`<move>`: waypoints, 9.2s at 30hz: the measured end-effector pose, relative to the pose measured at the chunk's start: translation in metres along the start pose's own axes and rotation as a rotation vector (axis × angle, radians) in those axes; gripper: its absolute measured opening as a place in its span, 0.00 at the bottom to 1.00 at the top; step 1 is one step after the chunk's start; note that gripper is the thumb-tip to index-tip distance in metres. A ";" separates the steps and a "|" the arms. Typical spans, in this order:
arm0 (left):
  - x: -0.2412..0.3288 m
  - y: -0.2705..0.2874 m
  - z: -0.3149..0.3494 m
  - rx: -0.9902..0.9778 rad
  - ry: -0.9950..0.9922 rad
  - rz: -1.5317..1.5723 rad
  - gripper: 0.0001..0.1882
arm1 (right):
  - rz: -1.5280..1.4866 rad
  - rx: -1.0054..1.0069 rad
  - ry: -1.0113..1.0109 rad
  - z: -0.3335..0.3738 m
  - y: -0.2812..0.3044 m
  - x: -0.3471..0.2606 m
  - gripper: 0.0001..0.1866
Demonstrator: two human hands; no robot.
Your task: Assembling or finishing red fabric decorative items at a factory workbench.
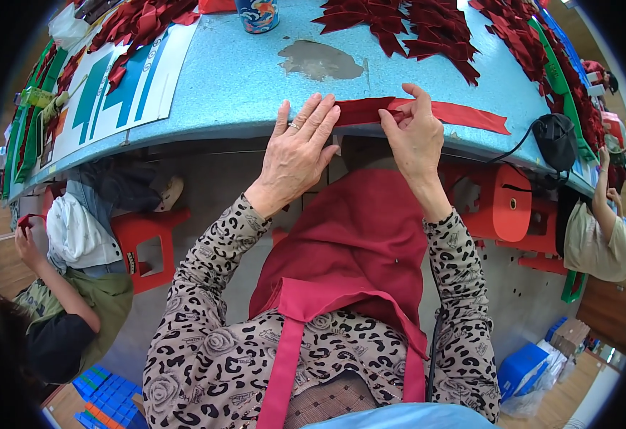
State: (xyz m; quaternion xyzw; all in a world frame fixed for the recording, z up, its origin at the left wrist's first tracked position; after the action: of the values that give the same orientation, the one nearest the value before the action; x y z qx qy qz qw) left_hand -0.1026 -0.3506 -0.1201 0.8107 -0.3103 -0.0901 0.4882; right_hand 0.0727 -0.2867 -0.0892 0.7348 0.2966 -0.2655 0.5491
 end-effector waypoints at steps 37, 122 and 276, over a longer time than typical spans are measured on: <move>0.028 0.065 -0.072 0.091 -0.192 -0.040 0.17 | 0.342 -0.252 0.550 -0.041 0.057 -0.055 0.11; -0.178 -0.060 -0.309 0.339 0.421 1.518 0.16 | -0.402 -0.678 0.183 -0.331 -0.006 0.008 0.08; -0.056 -0.150 -0.345 -0.091 0.592 1.253 0.05 | 0.763 -0.063 0.043 -0.230 0.208 0.261 0.34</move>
State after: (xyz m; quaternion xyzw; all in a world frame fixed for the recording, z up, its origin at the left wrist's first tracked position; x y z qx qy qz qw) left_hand 0.0709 -0.0142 -0.0812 0.4480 -0.5695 0.4208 0.5459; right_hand 0.4169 -0.0728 -0.0816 0.7806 0.0214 -0.0175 0.6245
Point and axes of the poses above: each hand's wrist, its own z-axis away from the middle knuckle, its own y-axis out of the back of the hand, x = y × z, the point moved 3 cm from there along -z, towards the middle knuckle, and after that the axes turned 11 degrees about -y, right-handed, at the moved point
